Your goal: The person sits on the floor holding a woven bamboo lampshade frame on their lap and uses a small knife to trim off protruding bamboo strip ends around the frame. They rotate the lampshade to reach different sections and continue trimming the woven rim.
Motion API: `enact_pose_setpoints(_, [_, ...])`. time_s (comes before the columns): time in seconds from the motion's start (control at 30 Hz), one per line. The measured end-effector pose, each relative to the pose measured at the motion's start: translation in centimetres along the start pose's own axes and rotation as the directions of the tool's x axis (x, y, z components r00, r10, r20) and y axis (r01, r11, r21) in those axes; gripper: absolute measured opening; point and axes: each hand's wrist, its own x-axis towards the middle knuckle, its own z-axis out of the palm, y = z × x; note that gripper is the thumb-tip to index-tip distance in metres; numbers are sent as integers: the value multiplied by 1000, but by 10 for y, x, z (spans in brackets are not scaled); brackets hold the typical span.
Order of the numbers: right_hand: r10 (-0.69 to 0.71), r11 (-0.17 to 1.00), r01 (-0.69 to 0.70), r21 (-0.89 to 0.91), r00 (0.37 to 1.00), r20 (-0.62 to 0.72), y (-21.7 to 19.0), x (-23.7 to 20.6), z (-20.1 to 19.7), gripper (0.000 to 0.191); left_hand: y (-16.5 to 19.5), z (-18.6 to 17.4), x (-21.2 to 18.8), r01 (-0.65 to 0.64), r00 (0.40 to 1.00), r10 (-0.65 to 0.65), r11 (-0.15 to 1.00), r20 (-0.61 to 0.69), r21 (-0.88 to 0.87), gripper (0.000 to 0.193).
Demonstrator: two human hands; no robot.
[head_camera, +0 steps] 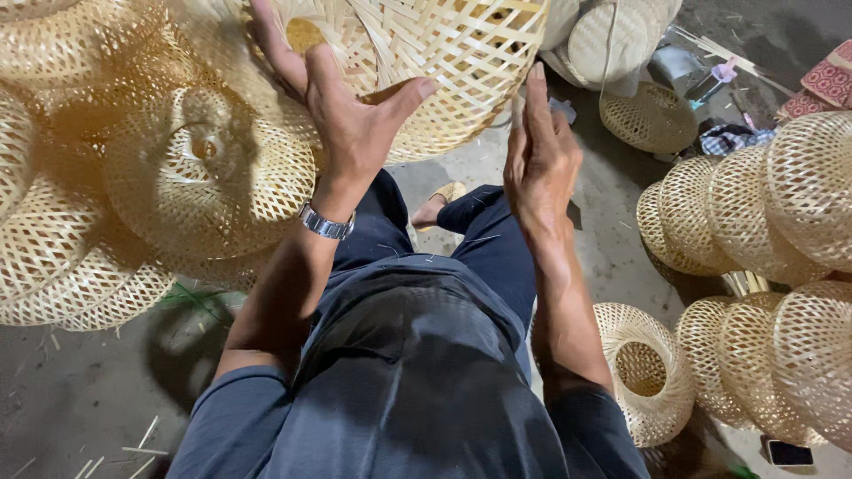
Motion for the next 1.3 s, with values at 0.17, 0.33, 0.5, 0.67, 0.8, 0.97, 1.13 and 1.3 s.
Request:
enact_pose_setpoints(0.17, [11, 988, 4, 153, 995, -97, 9, 0, -1, 39, 14, 3, -3, 152, 985, -166, 968, 55, 198, 108])
enact_pose_setpoints(0.33, [-239, 956, 229, 181, 970, 37, -13, -22, 3, 43, 16, 11, -3, 44, 997, -59, 958, 47, 285, 116])
enact_pose_setpoints(0.5, [-147, 954, 79, 289, 964, 222, -34, -35, 6, 43, 15, 7, -4, 70, 994, -91, 949, 55, 307, 113])
enact_pose_setpoints(0.67, [283, 915, -345, 208, 918, 277, -28, -15, -5, 70, 9, 6, -2, 38, 998, -50, 957, 35, 286, 105])
enact_pose_setpoints(0.8, [151, 961, -197, 196, 962, 229, -24, -4, -7, 70, 11, 8, -4, 23, 1000, -28, 956, 13, 291, 103])
enact_pose_setpoints(0.97, [111, 958, -165, 236, 968, 223, -23, 3, -6, 65, 21, 8, -6, 29, 999, -33, 959, 10, 281, 93])
enact_pose_setpoints(1.13, [117, 967, -165, 196, 965, 233, -26, 7, -7, 64, 26, 7, -3, 50, 998, -58, 954, 18, 295, 94])
enact_pose_setpoints(1.3, [-24, 990, 7, 144, 993, 114, -28, 7, 0, 54, 25, 9, -6, 37, 999, -37, 955, -5, 295, 98])
